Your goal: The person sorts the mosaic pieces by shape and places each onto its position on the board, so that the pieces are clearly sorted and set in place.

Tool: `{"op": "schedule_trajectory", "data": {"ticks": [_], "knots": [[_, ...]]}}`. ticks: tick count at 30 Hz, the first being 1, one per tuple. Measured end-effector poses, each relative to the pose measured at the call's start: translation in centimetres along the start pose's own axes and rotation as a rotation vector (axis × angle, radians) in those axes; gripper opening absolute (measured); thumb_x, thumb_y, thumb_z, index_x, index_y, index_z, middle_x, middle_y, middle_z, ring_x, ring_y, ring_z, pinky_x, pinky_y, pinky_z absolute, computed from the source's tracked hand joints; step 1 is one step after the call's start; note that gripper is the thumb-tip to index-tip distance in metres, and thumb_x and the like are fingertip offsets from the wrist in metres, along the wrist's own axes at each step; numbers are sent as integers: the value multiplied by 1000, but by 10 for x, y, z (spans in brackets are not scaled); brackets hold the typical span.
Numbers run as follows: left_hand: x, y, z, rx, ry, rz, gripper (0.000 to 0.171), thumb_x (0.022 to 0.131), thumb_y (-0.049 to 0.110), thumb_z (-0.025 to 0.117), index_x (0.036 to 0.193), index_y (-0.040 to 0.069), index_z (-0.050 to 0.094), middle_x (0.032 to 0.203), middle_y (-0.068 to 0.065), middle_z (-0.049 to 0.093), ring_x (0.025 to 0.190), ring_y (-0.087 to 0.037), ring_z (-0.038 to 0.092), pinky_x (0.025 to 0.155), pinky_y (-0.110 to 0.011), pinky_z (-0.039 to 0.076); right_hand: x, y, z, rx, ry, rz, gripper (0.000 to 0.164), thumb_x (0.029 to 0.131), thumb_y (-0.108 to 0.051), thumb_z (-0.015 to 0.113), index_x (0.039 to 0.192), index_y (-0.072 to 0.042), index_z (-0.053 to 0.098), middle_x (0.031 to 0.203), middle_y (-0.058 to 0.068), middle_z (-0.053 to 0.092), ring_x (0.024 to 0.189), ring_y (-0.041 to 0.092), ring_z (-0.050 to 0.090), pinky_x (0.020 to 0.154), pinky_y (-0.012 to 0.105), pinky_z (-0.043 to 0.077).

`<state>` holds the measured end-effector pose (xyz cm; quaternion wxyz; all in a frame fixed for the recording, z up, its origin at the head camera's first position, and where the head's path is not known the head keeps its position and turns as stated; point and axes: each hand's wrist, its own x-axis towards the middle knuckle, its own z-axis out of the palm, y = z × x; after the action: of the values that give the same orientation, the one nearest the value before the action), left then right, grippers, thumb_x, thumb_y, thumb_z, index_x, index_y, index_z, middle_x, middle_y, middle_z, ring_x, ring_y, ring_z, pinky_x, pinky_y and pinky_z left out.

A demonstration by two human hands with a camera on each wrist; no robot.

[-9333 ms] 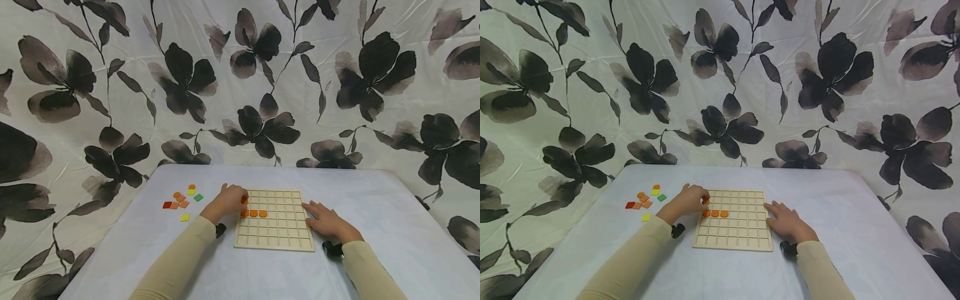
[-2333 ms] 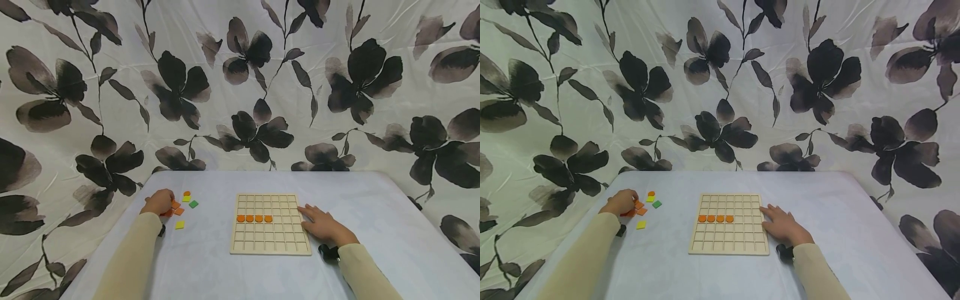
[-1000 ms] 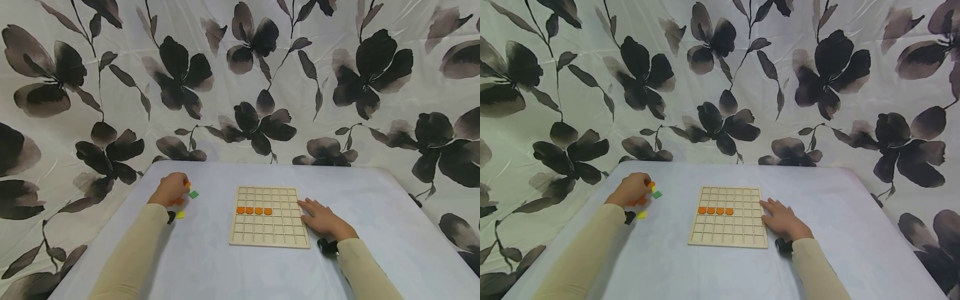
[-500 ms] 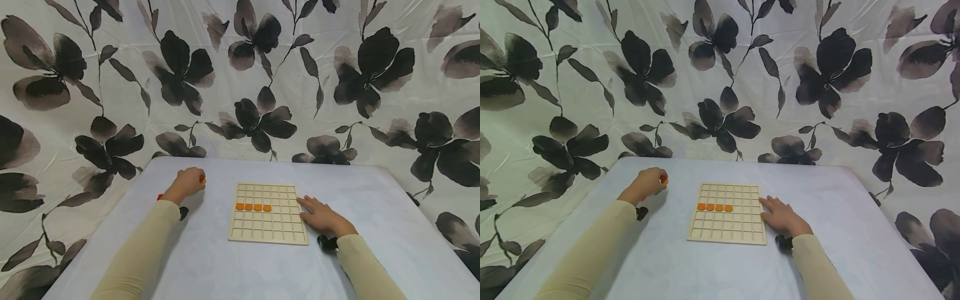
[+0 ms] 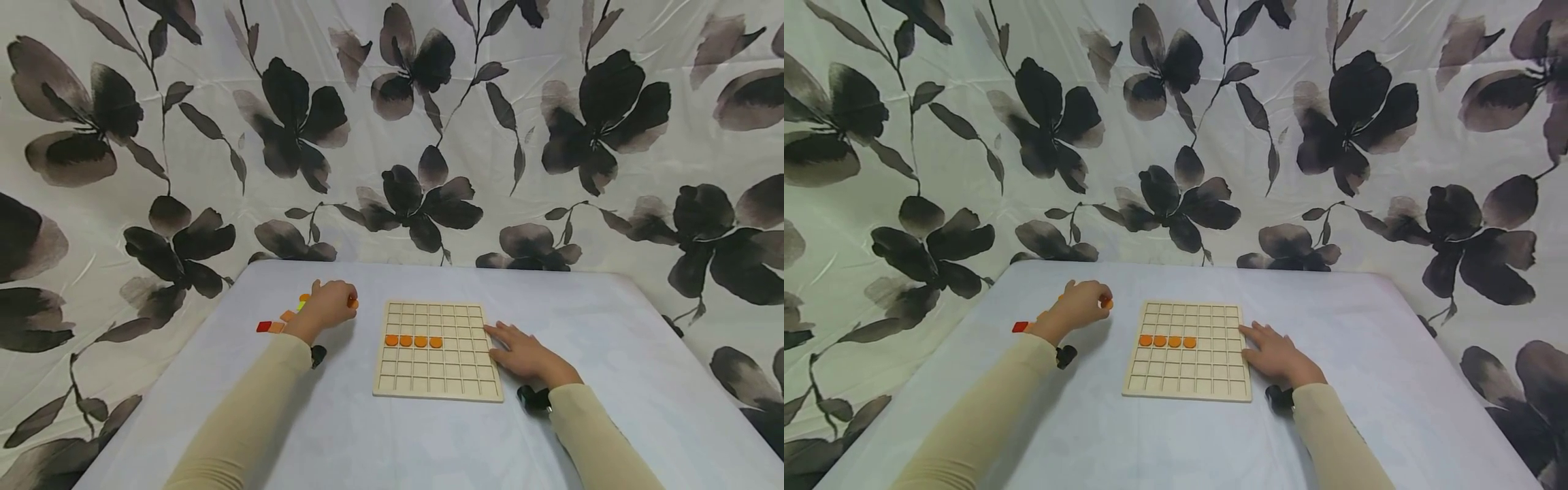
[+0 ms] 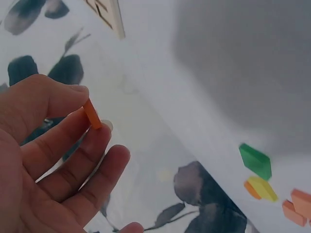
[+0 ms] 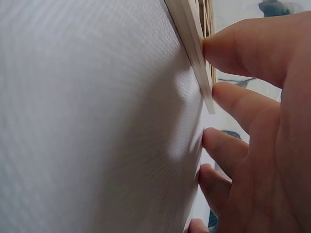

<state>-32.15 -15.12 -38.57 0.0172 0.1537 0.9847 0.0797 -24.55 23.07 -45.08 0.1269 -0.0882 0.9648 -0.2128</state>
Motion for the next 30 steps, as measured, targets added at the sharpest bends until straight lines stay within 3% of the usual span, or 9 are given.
{"op": "schedule_trajectory", "data": {"ticks": [8, 20, 30], "knots": [[-1, 25, 10, 8, -10, 14, 27, 86, 20, 70, 111, 9, 68, 104, -7, 67, 102, -27, 59, 111, -68, 19, -1, 0, 1, -4, 5, -8, 57, 98, -32, 45, 151, -15, 33, 158, 22, 23, 146, 46, 15, 112, 70, 10], [0, 62, 25, 2, -6, 116, 15, 93, 19, 63, 105, 12, 70, 93, -1, 67, 98, -24, 62, 112, -67, 20, 1, 0, 1, -23, 10, 1, 58, 98, -33, 46, 151, -14, 33, 158, 22, 23, 146, 46, 15, 112, 69, 11], [3, 90, 35, 46, -43, 176, 18, 93, 23, 63, 108, 15, 71, 102, 0, 71, 104, -24, 63, 112, -65, 22, 1, 0, 1, 0, 11, 3, 58, 97, -33, 47, 151, -14, 34, 158, 22, 23, 146, 46, 14, 113, 70, 9]]}}
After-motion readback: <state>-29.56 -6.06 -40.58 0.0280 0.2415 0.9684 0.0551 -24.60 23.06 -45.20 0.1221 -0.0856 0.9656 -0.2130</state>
